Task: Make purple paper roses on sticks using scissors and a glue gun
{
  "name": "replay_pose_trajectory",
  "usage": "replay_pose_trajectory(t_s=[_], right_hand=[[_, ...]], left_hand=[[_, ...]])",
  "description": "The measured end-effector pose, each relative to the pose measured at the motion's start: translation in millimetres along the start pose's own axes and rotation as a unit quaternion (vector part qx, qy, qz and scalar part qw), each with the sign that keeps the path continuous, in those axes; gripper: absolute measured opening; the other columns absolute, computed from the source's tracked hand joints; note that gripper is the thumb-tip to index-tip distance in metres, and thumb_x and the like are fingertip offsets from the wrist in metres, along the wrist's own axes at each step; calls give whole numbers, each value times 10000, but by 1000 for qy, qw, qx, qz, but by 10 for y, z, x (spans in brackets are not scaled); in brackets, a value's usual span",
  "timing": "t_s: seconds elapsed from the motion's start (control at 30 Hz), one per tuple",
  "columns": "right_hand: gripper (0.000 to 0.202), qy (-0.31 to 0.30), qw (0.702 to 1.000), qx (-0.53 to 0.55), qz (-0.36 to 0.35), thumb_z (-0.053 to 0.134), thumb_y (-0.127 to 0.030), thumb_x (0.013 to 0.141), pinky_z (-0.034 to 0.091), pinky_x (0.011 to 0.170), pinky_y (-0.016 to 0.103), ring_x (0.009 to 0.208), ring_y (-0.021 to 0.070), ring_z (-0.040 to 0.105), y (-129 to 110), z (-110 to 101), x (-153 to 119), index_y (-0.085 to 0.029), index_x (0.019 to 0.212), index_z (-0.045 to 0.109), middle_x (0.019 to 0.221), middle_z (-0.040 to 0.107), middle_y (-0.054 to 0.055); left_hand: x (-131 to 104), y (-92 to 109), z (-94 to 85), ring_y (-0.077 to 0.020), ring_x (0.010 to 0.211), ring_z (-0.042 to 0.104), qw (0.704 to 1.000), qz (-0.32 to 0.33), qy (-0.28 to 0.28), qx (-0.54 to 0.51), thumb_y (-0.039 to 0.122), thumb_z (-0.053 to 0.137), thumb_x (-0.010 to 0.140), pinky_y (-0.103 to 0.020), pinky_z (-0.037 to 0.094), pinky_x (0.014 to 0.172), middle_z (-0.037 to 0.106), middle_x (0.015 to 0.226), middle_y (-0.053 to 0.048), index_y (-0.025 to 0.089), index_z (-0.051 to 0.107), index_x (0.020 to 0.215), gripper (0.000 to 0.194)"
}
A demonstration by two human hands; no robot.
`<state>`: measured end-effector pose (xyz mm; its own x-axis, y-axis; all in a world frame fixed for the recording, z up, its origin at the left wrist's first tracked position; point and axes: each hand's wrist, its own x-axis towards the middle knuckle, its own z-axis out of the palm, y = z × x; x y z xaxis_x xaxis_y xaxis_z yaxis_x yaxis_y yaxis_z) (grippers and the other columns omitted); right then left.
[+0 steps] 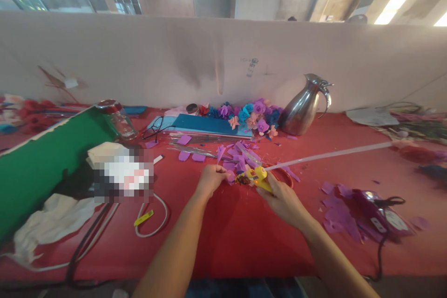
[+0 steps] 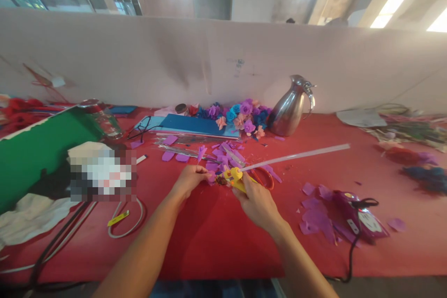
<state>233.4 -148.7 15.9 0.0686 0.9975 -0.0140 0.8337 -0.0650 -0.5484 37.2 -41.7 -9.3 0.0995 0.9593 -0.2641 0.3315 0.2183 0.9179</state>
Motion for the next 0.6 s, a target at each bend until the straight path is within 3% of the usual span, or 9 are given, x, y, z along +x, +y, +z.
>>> replay_pose_trajectory(t_s=[0.2, 0.3, 0.37, 0.47, 0.6], right_hand=[[361, 37, 997, 72, 3, 518, -400, 827, 413, 615, 284, 764, 242, 656, 121, 11, 21, -201, 1125, 565, 861, 708, 84], [354, 44, 978, 203, 4, 532, -466, 796, 400, 518, 257, 573, 175, 588, 309, -50, 182, -190, 1007, 601, 696, 666, 24], [356, 43, 968, 242, 44, 510, -499, 785, 373, 454, 251, 447, 146, 518, 491, -157, 366, -167, 877, 604, 543, 589, -7], [268, 80, 977, 158, 118, 528, -440, 770, 411, 488, 293, 459, 186, 568, 762, -380, 652, -187, 690, 561, 471, 572, 15], [228, 150, 978, 74, 122, 575, -319, 747, 436, 641, 426, 692, 329, 652, 853, -584, 800, -215, 549, 533, 545, 604, 104]], left_hand=[[0, -2, -5, -114, 508, 467, 1000, -1, 1, -10, 219, 693, 551, -245, 347, 554, 587, 497, 9, 144, 651, 536, 87], [14, -13, -9, -131, 537, 506, 1000, 0, 5, -28, 213, 723, 528, -259, 375, 589, 605, 507, 2, 145, 656, 538, 96], [13, 0, -14, -145, 574, 542, 999, 3, 7, -39, 207, 732, 522, -271, 403, 633, 632, 536, -8, 146, 665, 553, 96], [-17, 57, -31, -152, 614, 567, 998, 24, -3, -62, 235, 732, 546, -278, 421, 678, 669, 601, -13, 150, 691, 608, 113], [-78, 153, -65, -164, 658, 583, 993, 91, -7, -72, 330, 721, 614, -272, 428, 686, 700, 685, -18, 170, 732, 719, 192]])
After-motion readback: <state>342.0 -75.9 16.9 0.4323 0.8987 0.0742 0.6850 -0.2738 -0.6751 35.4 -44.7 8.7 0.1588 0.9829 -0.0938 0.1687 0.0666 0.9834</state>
